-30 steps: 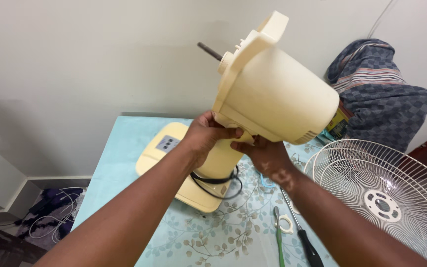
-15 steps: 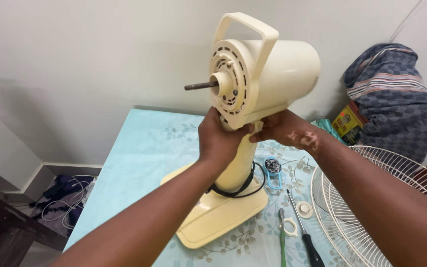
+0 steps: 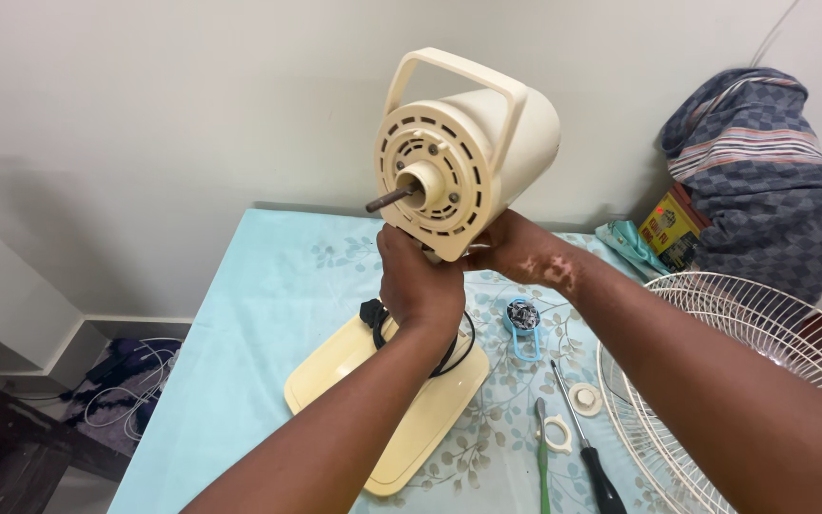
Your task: The person services a pedestal fan on a table. They remove the rear motor housing cover, unscrew the front grille cap with a screwdriver, detach the front grille guard, and work on the blade hub and center cap by hand, reattaching parts of the fan.
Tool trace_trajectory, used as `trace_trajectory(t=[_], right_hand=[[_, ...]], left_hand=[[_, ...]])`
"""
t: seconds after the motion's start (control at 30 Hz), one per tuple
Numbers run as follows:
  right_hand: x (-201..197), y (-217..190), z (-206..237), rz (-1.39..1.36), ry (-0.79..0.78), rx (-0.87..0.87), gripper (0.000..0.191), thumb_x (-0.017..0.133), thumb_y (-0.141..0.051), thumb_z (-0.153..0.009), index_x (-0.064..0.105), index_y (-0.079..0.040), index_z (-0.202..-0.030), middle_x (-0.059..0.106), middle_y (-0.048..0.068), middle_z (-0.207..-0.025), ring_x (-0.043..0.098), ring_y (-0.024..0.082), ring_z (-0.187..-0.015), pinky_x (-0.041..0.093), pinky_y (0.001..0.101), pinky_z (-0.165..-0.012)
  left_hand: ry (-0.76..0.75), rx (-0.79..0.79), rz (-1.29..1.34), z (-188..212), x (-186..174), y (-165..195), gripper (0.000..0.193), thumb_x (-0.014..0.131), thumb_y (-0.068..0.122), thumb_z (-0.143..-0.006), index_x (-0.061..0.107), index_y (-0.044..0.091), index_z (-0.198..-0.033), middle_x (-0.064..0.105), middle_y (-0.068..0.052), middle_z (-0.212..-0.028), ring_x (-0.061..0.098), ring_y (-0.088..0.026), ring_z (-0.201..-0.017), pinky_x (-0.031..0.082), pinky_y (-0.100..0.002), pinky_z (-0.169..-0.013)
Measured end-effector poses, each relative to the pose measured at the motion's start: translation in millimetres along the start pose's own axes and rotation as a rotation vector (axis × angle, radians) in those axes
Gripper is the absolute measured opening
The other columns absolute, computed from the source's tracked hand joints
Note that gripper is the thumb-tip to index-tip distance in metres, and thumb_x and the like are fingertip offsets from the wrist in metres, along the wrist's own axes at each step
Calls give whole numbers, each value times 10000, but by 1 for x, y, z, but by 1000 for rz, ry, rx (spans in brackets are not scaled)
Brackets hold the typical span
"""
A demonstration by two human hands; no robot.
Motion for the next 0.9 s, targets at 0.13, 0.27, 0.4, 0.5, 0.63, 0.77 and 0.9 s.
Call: trace_trajectory(t=[0.13,0.27,0.4,0.5,0.63,0.77,0.9], right_hand=[[-7,10,7,90,60,-2,550,771,1,-828,592,-23,-1348,694,129,-1363,660,227,-1276,545,381,-1042],[6,21,12,11,101,82,668,769,-9,-799,490,-47,-1406,644,122,-1359,662,255,-1254,559,376,-1013],[32,21,19,7,222,-33,826,840,-55,-718,391,-54,-1412,605,136,-1373,647,274,-1240,595,374,-985],[43,22,26,102,432,-31,840,876,-129,-743,342,-3,-1380,633,173,-1331,663,261,-1242,562,350,-1023],[69,13,30,193,614,-54,781,869,-113,-699,439,8,-1340,624,187,-1311,648,300,-1205,554,377,-966],[83,5,27,209,768,36,717,859,-154,-731,447,28,-1289,633,204,-1245,660,320,-1166,544,381,-944],[85,1,18,282,811,75,640,773,-144,-790,432,45,-1298,703,209,-1149,711,354,-1050,586,401,-846]], left_hand=[[1,37,17,-2,4,-2,489,757,201,-823,497,98,-1224,568,-106,-1249,608,-363,-1146,508,-531,-863],[-6,285,132,-6,-3,2,538,812,165,-785,527,50,-1226,580,-152,-1202,618,-373,-1132,530,-490,-900],[-187,258,301,-10,-7,-17,556,821,197,-791,544,50,-1250,676,-118,-1184,710,-281,-1103,571,-404,-904],[-389,93,292,-18,1,-41,607,813,226,-774,552,79,-1301,740,-89,-1147,746,-219,-1077,593,-359,-900],[-610,115,291,-32,11,-58,540,809,253,-805,643,72,-1286,765,-73,-1185,736,-187,-1109,573,-346,-941],[-773,53,155,-58,23,-70,510,809,271,-810,646,89,-1258,764,-73,-1180,728,-194,-1110,576,-356,-924],[-889,197,53,-74,25,-68,517,811,268,-821,635,90,-1273,743,-78,-1204,701,-213,-1148,560,-359,-947]])
Point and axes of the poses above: each hand's wrist, its own z-axis away from the middle knuckle, its own x-axis out of the palm, y = z × x, the point moved 6 cm from there along -z, towards the middle knuckle
